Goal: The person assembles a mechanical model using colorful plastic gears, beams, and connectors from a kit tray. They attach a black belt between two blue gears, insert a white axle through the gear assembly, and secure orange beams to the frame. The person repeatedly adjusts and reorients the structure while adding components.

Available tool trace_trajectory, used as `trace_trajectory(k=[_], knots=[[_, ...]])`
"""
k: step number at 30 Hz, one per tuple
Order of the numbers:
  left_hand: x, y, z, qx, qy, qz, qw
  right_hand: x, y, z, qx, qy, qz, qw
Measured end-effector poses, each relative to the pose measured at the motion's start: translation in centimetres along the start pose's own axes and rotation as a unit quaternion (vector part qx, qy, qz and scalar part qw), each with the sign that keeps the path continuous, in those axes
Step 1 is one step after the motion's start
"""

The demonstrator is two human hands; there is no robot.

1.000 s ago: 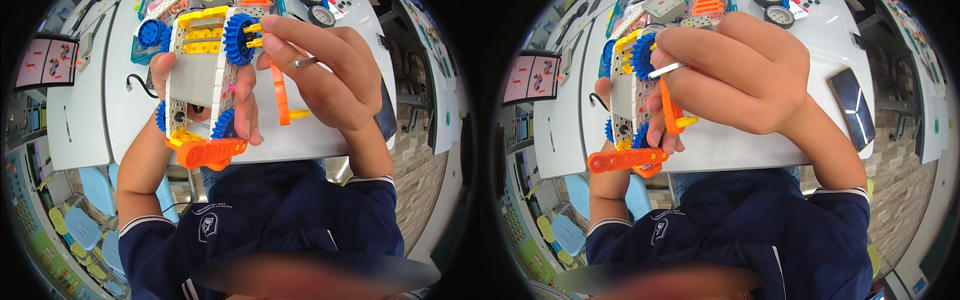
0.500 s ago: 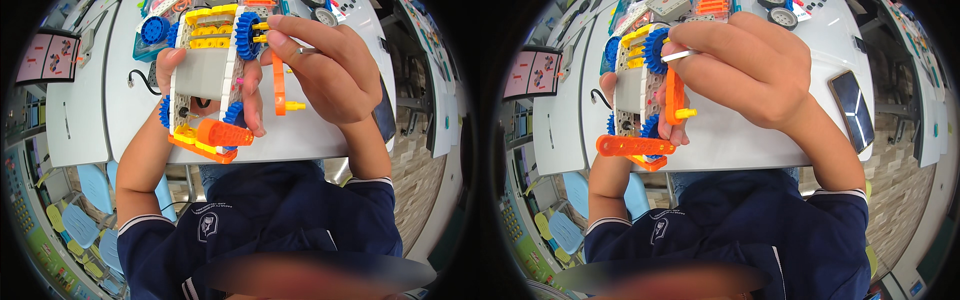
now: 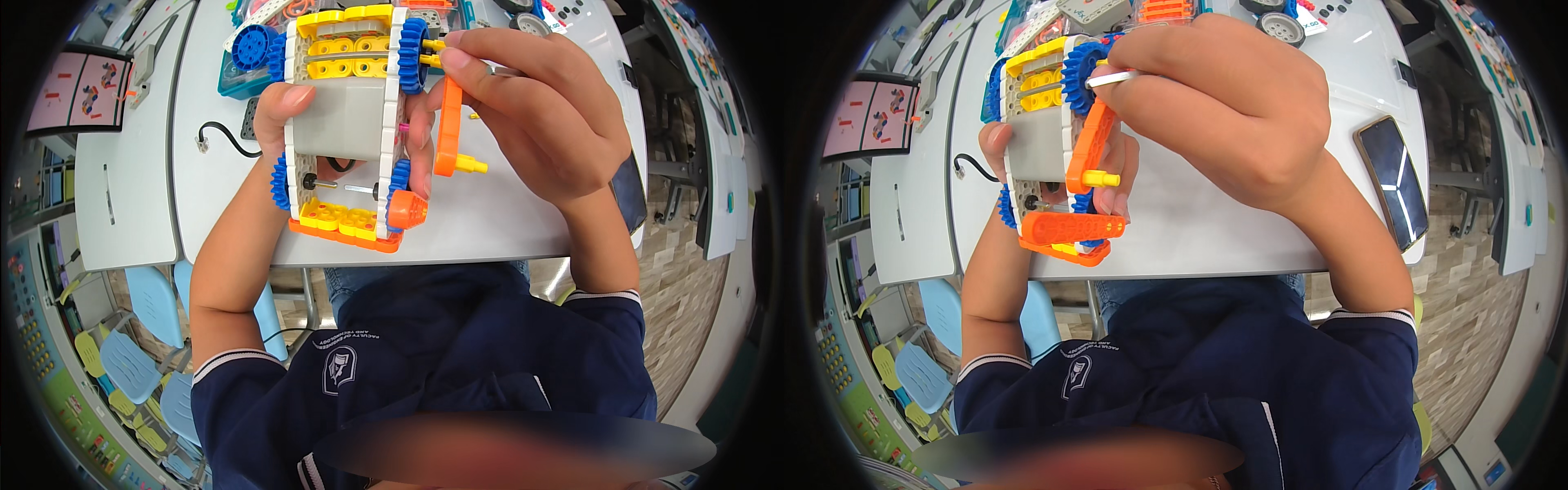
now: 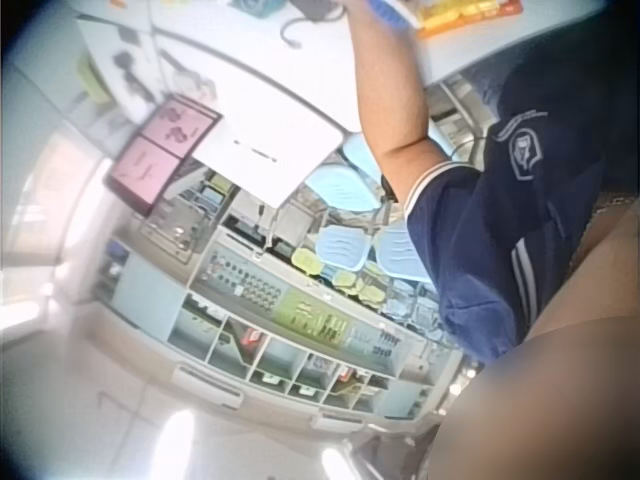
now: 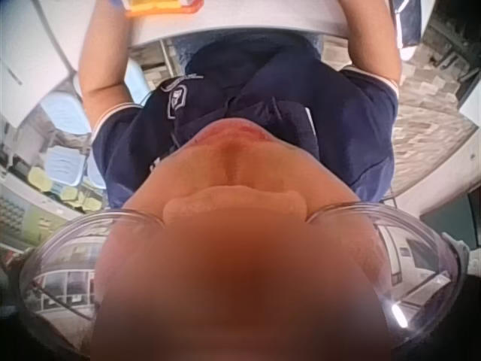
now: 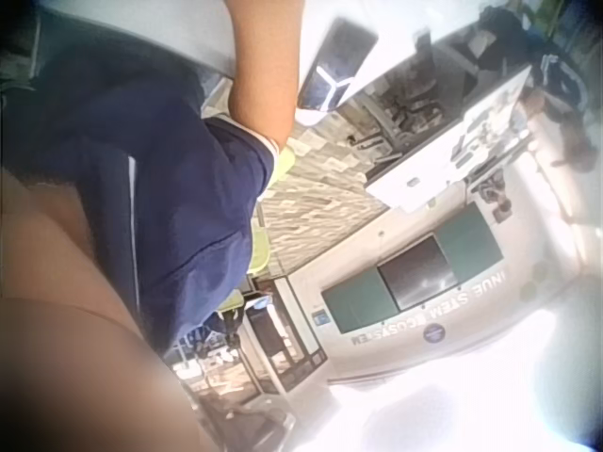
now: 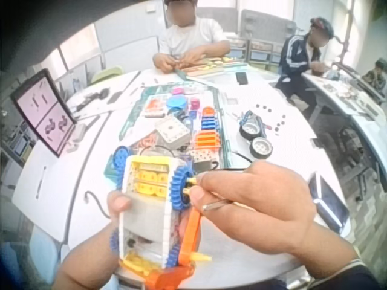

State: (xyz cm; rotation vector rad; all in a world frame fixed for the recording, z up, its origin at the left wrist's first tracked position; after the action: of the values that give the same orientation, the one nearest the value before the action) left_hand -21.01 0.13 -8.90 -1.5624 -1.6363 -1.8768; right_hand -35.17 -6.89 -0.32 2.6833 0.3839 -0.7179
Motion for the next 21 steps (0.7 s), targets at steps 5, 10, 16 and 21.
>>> trace_trajectory(k=[5,10,16,21], knots=[[0.42,0.32,-0.20,0.011,-0.026,-0.019,0.999,-0.11,-0.21,0.05,-0.031,0.003,0.014,0.999],[0.41,0.03,-0.17,0.014,-0.034,0.037,0.999,-0.18,-0.56,-0.18,-0.056,0.007,0.042,0.998],[0.31,-0.04,-0.01,-0.003,-0.024,0.036,0.999,-0.67,-0.64,-0.48,-0.037,-0.009,0.038,0.999],[1.05,-0.25,0.15,0.018,-0.039,0.072,0.996,-0.45,-0.07,-0.22,-0.058,-0.008,0.005,0.998]])
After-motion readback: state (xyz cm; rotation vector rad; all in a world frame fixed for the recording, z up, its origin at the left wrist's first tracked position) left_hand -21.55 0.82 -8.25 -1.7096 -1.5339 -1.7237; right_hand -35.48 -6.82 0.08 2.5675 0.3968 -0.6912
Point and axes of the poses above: each hand's wrist, its own z-axis away from the middle knuckle, its own x-axis out of the palm, y = z × x, the point moved 5 cm from there along -z, towards the middle knuckle, and after that the axes turned 13 degrees about -x, right-handed, at the moved point
